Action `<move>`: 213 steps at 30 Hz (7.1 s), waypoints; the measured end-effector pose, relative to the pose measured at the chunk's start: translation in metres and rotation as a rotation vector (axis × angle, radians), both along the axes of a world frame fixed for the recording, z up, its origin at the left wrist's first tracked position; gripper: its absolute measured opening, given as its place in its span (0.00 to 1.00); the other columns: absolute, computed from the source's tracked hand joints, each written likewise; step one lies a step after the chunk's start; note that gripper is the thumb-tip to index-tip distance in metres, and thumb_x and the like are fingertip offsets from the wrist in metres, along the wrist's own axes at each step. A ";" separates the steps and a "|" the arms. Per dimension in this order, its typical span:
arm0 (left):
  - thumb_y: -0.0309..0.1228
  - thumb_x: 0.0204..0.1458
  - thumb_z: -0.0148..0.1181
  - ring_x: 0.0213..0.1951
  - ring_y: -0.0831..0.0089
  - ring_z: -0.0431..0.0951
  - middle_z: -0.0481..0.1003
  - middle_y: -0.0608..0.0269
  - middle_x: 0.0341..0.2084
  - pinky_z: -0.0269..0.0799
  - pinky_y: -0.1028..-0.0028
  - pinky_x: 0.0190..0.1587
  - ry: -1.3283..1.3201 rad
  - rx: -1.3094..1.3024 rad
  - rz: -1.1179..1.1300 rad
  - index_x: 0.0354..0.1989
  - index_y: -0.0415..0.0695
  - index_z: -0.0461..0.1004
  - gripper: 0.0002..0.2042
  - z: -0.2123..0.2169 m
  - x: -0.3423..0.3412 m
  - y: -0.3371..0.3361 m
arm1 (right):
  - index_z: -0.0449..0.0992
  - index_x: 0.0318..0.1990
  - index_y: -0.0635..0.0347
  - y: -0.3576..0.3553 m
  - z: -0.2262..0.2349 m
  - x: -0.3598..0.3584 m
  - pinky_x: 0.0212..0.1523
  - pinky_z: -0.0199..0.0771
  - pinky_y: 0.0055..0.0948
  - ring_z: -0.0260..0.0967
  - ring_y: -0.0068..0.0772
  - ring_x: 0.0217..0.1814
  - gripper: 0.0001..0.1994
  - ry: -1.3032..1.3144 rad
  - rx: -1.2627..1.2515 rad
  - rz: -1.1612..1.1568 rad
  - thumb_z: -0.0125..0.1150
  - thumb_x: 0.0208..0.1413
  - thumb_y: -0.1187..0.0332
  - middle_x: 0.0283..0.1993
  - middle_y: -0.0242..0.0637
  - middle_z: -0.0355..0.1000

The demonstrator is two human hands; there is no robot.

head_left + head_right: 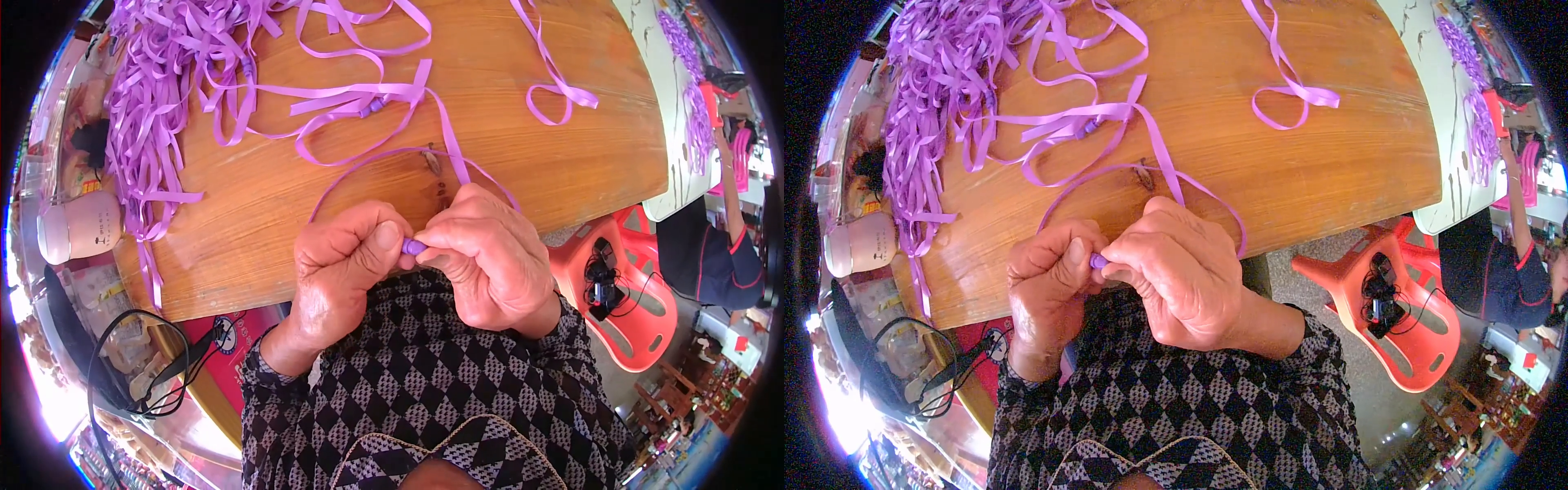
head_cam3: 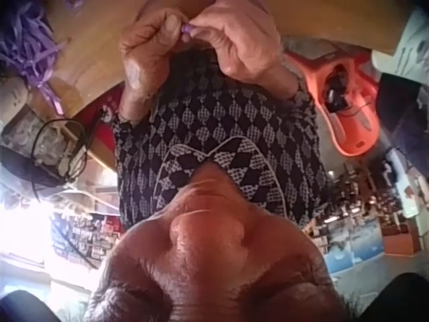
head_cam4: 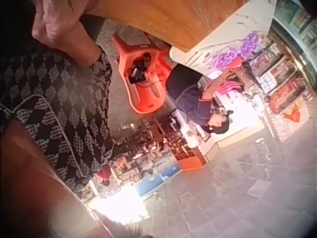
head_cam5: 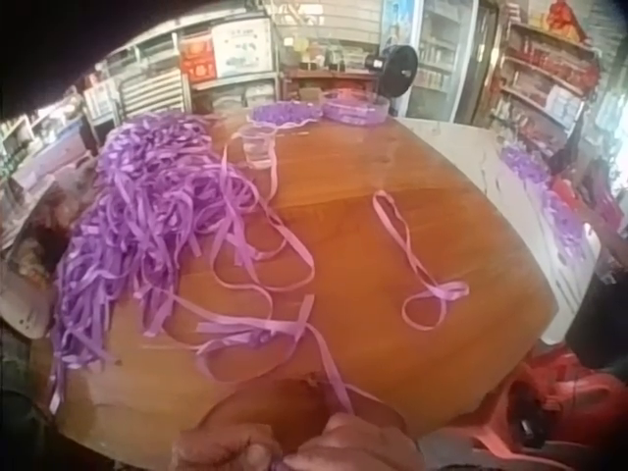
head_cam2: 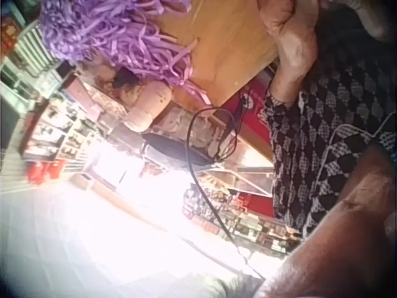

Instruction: The person joins the ends of a purple ribbon by inserting one plastic connector into another, then picks up a new ribbon to tie a knot in its center and connect its ends.

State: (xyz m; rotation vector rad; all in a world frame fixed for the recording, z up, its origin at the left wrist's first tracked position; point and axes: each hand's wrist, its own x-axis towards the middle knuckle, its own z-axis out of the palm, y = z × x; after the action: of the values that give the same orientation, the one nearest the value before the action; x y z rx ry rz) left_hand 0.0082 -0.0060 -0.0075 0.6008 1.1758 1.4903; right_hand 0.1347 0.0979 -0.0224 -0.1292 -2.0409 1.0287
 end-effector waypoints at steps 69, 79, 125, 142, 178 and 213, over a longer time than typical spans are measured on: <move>0.22 0.48 0.58 0.21 0.68 0.69 0.69 0.58 0.21 0.63 0.76 0.23 0.915 0.288 0.137 0.33 0.37 0.71 0.05 -0.008 -0.004 -0.007 | 0.71 0.32 0.69 0.002 -0.002 -0.003 0.18 0.60 0.25 0.62 0.33 0.19 0.10 -0.019 0.176 -0.028 0.63 0.39 0.80 0.24 0.40 0.70; 0.20 0.44 0.60 0.19 0.66 0.69 0.68 0.57 0.19 0.63 0.73 0.19 1.102 0.370 0.189 0.31 0.34 0.71 0.06 -0.014 0.004 -0.007 | 0.69 0.32 0.73 -0.002 -0.006 0.000 0.14 0.56 0.25 0.59 0.34 0.17 0.16 0.017 0.268 -0.032 0.61 0.27 0.84 0.23 0.42 0.67; 0.32 0.58 0.49 0.21 0.80 0.62 0.65 0.67 0.18 0.58 0.79 0.24 0.323 0.049 0.097 0.26 0.36 0.70 0.13 0.001 -0.005 0.004 | 0.71 0.29 0.69 0.009 0.003 -0.010 0.21 0.59 0.26 0.61 0.33 0.20 0.06 -0.067 -0.066 -0.056 0.59 0.49 0.74 0.22 0.38 0.67; 0.24 0.53 0.53 0.14 0.63 0.58 0.59 0.59 0.13 0.51 0.69 0.17 0.873 0.159 0.246 0.20 0.37 0.64 0.11 -0.009 0.007 0.010 | 0.69 0.28 0.73 0.001 -0.004 -0.008 0.14 0.56 0.27 0.59 0.34 0.17 0.13 -0.039 0.451 -0.171 0.58 0.27 0.83 0.22 0.40 0.65; 0.33 0.52 0.57 0.33 0.68 0.69 0.69 0.55 0.33 0.66 0.73 0.38 0.893 0.115 0.171 0.44 0.35 0.68 0.16 -0.003 -0.009 0.003 | 0.74 0.31 0.65 0.108 0.050 0.015 0.21 0.60 0.20 0.62 0.16 0.21 0.06 -0.286 -0.449 -0.336 0.59 0.49 0.70 0.24 0.33 0.71; 0.34 0.35 0.63 0.56 0.52 0.63 0.64 0.46 0.52 0.55 0.53 0.55 1.594 0.324 -0.193 0.48 0.34 0.68 0.28 -0.010 0.007 0.042 | 0.65 0.22 0.63 0.081 0.014 0.034 0.25 0.62 0.38 0.64 0.43 0.27 0.12 -0.692 0.373 -0.030 0.64 0.35 0.71 0.22 0.41 0.63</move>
State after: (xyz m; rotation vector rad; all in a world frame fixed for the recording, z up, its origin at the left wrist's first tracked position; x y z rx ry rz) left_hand 0.0154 0.0362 -0.0179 2.2741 1.8805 0.8398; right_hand 0.1689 0.1791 -0.0080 -0.3565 -2.8080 0.6038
